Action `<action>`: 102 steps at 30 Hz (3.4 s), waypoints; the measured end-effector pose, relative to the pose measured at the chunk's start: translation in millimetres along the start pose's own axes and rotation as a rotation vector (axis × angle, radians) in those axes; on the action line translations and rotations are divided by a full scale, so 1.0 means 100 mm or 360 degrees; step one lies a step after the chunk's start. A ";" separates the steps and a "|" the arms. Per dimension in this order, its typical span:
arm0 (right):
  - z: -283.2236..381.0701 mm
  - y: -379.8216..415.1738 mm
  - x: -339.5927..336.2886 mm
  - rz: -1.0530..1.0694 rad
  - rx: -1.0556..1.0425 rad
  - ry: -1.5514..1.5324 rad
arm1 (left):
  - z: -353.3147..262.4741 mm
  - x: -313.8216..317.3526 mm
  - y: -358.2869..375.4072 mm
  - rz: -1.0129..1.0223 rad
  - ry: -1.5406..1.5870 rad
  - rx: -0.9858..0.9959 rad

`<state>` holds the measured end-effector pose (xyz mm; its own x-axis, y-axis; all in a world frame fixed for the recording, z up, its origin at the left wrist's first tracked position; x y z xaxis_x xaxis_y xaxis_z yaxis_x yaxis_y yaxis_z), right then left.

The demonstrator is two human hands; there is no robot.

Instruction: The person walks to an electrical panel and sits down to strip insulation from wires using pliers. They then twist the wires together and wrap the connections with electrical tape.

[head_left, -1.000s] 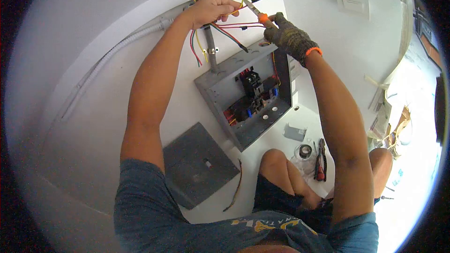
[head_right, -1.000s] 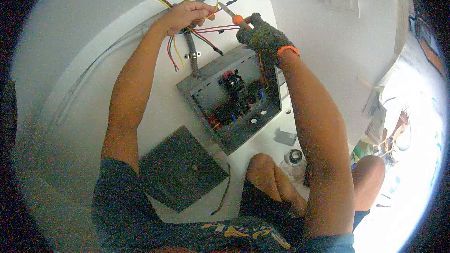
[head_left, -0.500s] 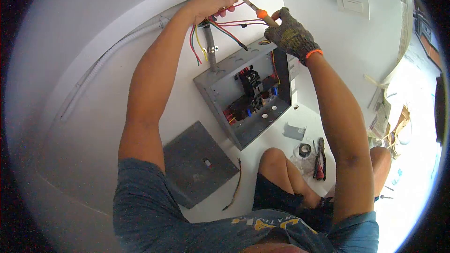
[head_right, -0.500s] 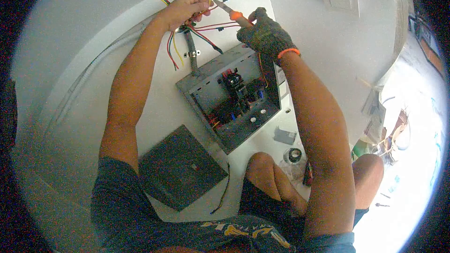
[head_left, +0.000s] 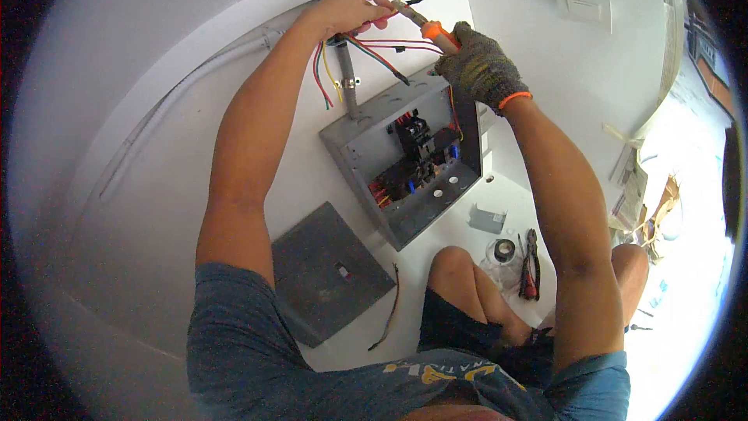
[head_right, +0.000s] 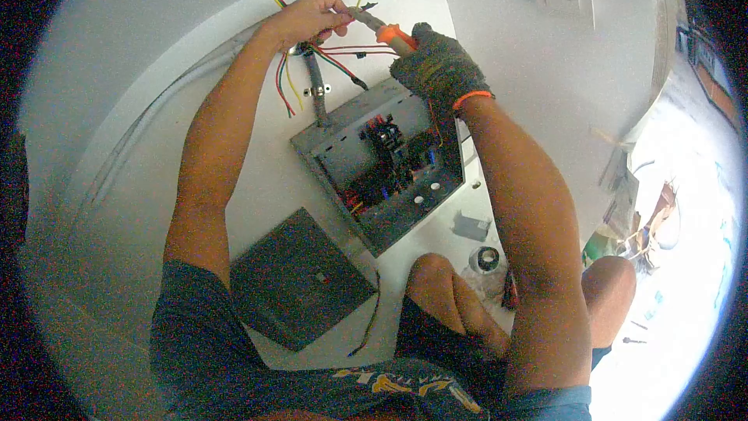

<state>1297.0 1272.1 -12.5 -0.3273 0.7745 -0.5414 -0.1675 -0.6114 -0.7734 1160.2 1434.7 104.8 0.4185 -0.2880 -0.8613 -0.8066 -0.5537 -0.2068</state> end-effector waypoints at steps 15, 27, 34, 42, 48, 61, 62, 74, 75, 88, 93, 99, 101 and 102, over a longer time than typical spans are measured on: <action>0.38 0.72 0.05 -0.0583 -0.0088 0.0651 | 0.09 0.11 0.02 -0.0087 -0.0290 0.0353; -0.59 1.66 -0.39 -0.1446 0.0267 -0.0670 | 0.13 0.10 0.02 -0.0003 -0.0167 0.0408; 0.20 0.62 0.08 -0.0251 -0.0014 0.0310 | 0.03 0.08 0.13 -0.0035 -0.0139 0.0225; 0.30 0.28 0.19 0.0189 -0.0016 0.0140 | 0.01 0.08 0.17 -0.0028 -0.0160 0.0299; 0.29 0.13 0.29 0.0252 -0.0065 0.0295 | 0.02 0.05 0.18 -0.0088 -0.0358 0.0279; 0.17 0.16 0.13 0.0064 0.0108 -0.0042 | 0.15 0.03 0.12 -0.0057 -0.0026 0.0454; 0.17 0.16 0.11 0.0064 0.0113 0.0022 | 0.16 0.02 0.10 -0.0057 -0.0024 0.0455; 0.26 0.40 0.22 -0.0072 0.0245 -0.0656 | 0.13 0.12 0.16 0.0034 -0.0211 0.0412; 0.15 0.45 0.38 0.0039 0.0451 -0.1323 | 0.15 0.11 0.12 0.0022 -0.0231 0.0439; 0.21 0.13 0.07 -0.0024 0.0201 0.0105 | 0.22 0.08 0.08 0.0104 0.0094 0.0487; -0.06 0.37 -0.05 -0.0581 0.0534 0.0401 | 0.02 -0.02 0.26 -0.0286 -0.0292 0.0325; -1.02 1.37 -1.03 -0.1833 0.0665 -0.0767 | 0.09 0.06 0.05 -0.0028 -0.0316 0.0435; -0.92 1.61 -1.04 -0.2233 0.0336 -0.1525 | 0.04 0.06 0.04 -0.0047 -0.0316 0.0482; -0.86 1.73 -0.98 -0.2381 0.0404 -0.1878 | -0.01 0.05 0.04 -0.0021 -0.0355 0.0277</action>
<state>1379.9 1103.8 -121.7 -0.1617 0.1938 0.9676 -0.9433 0.2577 -0.2093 1159.2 1430.0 100.3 0.3426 -0.0918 -0.9350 -0.8694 -0.4082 -0.2785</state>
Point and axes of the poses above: each hand's wrist, its own y-axis away from the middle knuckle, its own x-axis out of the palm, z = x × y, the point moved 4 cm from there along -y, towards the middle knuckle, and after that the axes turned 12 degrees about -x, right-handed, at the moved point
